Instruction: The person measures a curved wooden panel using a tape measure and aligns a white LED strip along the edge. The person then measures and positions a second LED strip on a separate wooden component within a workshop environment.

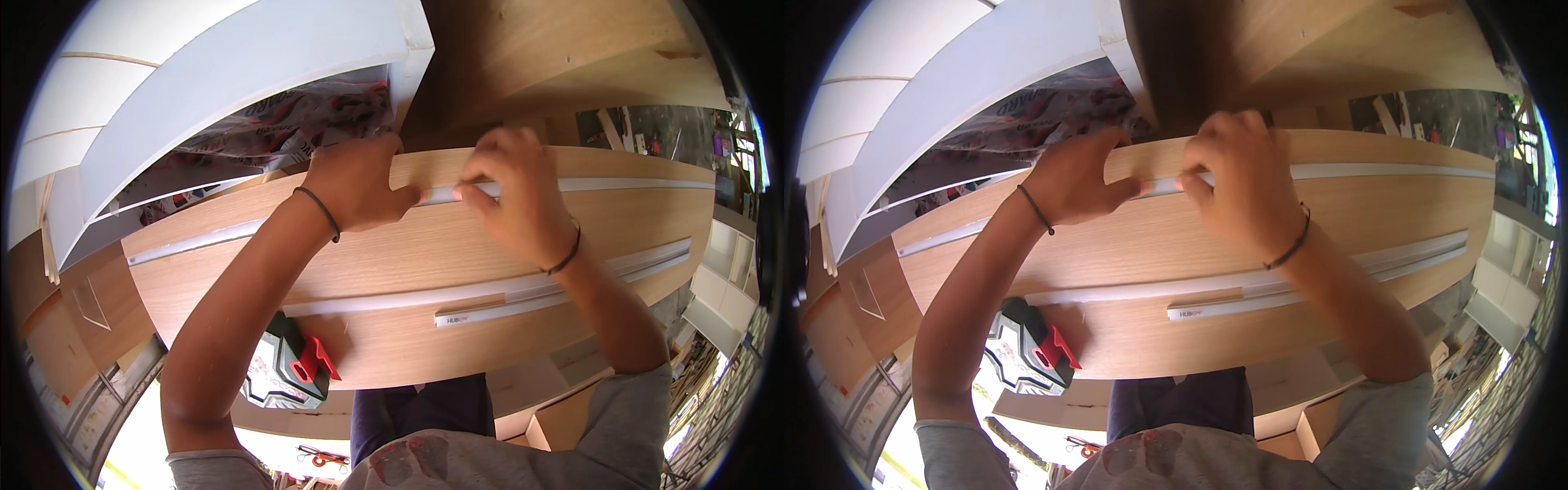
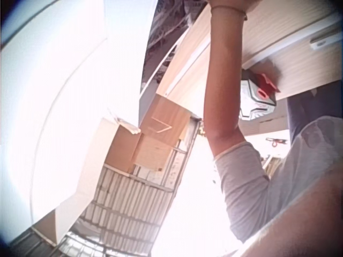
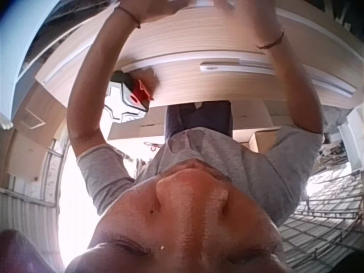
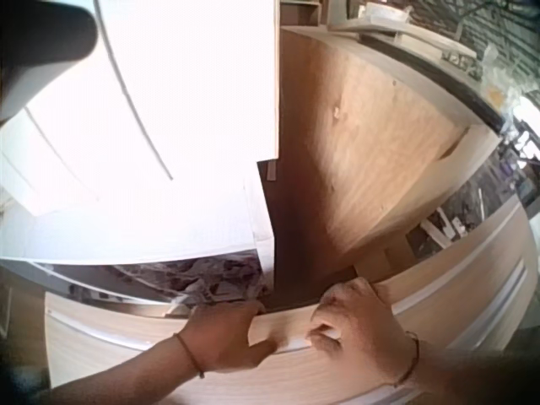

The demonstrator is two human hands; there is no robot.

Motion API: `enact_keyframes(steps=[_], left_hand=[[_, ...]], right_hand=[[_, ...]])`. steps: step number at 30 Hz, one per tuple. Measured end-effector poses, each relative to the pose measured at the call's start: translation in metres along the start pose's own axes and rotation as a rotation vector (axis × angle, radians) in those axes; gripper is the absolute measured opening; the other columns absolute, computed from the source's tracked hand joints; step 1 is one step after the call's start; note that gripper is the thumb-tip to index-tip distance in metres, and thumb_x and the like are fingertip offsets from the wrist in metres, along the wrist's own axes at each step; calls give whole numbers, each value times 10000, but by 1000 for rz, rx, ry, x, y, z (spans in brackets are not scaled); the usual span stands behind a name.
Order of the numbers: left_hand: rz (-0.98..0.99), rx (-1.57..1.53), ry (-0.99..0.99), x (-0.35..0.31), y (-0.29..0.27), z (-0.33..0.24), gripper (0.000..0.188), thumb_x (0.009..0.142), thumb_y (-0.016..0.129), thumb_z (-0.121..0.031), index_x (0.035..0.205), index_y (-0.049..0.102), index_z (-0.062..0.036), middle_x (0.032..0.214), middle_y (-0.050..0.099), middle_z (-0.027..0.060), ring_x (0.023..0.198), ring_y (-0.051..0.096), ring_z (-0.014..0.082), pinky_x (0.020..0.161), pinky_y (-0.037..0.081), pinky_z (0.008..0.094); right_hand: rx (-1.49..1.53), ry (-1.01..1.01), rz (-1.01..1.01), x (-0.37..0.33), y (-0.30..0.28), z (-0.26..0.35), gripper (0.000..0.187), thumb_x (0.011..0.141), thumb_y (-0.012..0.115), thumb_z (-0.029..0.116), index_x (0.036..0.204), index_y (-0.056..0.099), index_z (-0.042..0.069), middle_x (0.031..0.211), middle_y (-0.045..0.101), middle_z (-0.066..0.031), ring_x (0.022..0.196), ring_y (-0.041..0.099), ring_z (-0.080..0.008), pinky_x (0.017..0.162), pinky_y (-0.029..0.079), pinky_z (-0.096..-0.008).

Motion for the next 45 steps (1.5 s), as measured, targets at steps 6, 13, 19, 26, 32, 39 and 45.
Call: enact_keyframes(steps=[6,13,19,26,32,39,45], left_hand=[[9,4,20,0,0,-1,568,795,725,-434,1180,625,-29,1092,691,212,1038,658,384,916,491,463],[-164,214,111,5,11,2,553,812,700,-500,1058,619,-11,1012,713,172,984,695,344,863,515,459],[136,-121,107,-3,-23,37,615,785,766,-467,1198,644,-28,1137,692,208,1101,634,406,959,482,442],[9,40,28,-45,-21,82,742,811,756,-508,1300,578,20,1215,655,259,1142,621,414,978,477,464],[50,47,-34,-48,-17,76,703,820,730,-542,1279,612,-22,1221,657,245,1149,617,413,981,484,468],[-346,-315,35,-62,-32,158,582,906,664,-553,1194,705,-49,1197,698,188,1097,673,318,967,509,391],[-389,-34,-180,-142,-40,202,641,847,767,-489,1290,646,-41,1221,678,185,1152,633,313,1014,480,411]], right_hand=[[99,177,242,24,-6,-13,519,734,850,302,1168,655,96,1114,685,-161,1105,608,-370,973,445,-471],[82,300,537,46,-14,-7,599,741,841,344,1190,654,-6,1081,704,-203,968,670,-384,870,517,-448],[81,119,348,27,-2,-25,607,749,831,402,1188,665,18,1106,703,-199,1033,657,-366,929,483,-458],[-64,150,281,28,2,0,684,765,778,548,1187,665,22,1138,710,-155,1151,612,-335,983,395,-526],[-275,60,373,34,11,25,614,773,803,425,1217,641,32,1198,680,-158,1130,624,-337,860,485,-499],[-55,-178,-31,-13,-22,-57,496,813,790,204,1268,643,70,1278,627,-154,1192,571,-363,1014,443,-485],[-110,-155,-56,-87,-53,-116,293,877,701,48,1167,673,20,1267,610,-164,1197,555,-372,1035,441,-452]])
Point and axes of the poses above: each hand's wrist, its own x-axis towards the middle knuckle, its own y-axis out of the palm, z = x × y, the point moved 1 cm from there along x, towards the middle knuckle
